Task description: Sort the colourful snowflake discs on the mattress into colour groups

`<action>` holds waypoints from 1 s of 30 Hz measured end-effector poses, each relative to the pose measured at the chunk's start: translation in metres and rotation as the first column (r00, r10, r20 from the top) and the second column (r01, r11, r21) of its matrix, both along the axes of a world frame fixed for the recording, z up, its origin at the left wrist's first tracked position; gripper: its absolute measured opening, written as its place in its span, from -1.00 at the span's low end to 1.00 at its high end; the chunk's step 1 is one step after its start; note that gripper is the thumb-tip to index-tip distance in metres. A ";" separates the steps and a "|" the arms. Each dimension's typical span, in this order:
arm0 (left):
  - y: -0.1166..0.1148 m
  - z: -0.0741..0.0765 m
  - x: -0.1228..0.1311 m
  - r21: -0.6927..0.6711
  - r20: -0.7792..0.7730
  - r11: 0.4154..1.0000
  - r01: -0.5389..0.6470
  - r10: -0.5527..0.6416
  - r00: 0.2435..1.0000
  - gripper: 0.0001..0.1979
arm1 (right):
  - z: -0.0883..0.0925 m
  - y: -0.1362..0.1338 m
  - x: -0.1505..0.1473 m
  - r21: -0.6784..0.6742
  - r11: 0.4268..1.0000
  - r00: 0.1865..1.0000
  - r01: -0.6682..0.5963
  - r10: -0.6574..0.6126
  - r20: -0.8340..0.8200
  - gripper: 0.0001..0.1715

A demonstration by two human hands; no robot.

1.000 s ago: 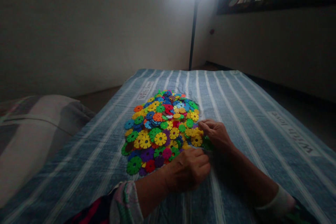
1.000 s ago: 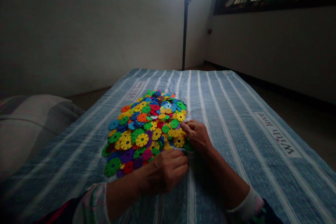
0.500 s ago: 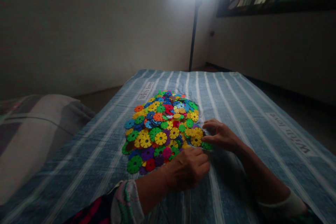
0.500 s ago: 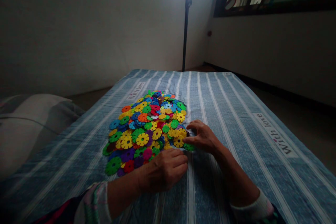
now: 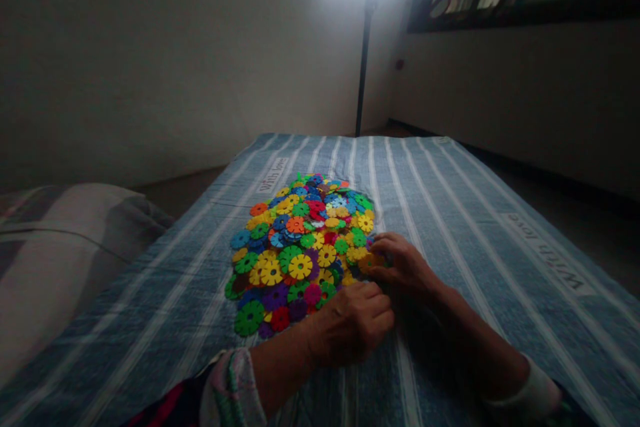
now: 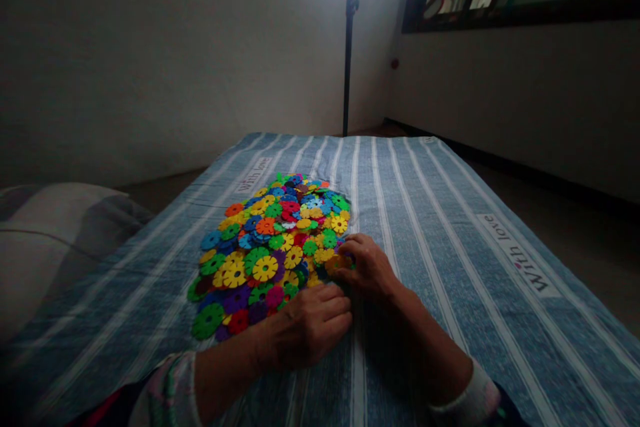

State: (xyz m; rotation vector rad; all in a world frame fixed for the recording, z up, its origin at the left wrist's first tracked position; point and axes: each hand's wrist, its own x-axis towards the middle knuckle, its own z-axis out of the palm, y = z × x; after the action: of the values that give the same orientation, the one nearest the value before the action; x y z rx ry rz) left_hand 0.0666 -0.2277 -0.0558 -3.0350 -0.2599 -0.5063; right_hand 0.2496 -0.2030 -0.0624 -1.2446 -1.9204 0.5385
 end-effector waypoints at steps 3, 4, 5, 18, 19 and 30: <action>-0.001 0.001 0.000 -0.003 -0.005 1.000 0.000 0.000 1.000 -0.82 | 0.002 -0.001 -0.004 -0.011 1.000 0.994 -0.013 0.012 -0.110 -0.83; -0.001 0.002 0.000 -0.004 -0.007 1.000 0.003 -0.004 1.000 -0.81 | 0.002 -0.001 -0.006 -0.011 1.000 0.989 -0.014 0.012 -0.148 -0.87; -0.001 0.002 0.000 -0.003 -0.008 1.000 0.006 -0.006 1.000 -0.81 | 0.002 -0.001 -0.007 -0.010 1.000 0.983 -0.013 0.011 -0.182 -0.90; -0.001 -0.002 0.000 -0.013 -0.011 1.000 0.007 -0.007 1.000 -0.83 | 0.004 -0.001 -0.012 -0.031 1.000 0.985 0.007 -0.012 -0.170 -0.86; -0.001 -0.002 0.000 -0.018 -0.015 1.000 0.007 -0.007 1.000 -0.83 | 0.003 -0.002 -0.012 -0.021 1.000 0.987 0.017 -0.020 -0.158 -0.85; -0.004 -0.001 -0.003 -0.058 -0.019 0.998 -0.013 0.012 1.000 -0.86 | -0.002 -0.002 -0.013 0.051 0.998 0.988 0.029 -0.021 -0.155 -0.87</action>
State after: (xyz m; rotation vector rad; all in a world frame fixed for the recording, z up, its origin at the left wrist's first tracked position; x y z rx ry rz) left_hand 0.0640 -0.2320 -0.0567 -3.0910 -0.2971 -0.4770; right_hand 0.2363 -0.2053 -0.0643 -1.1575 -1.7766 0.5512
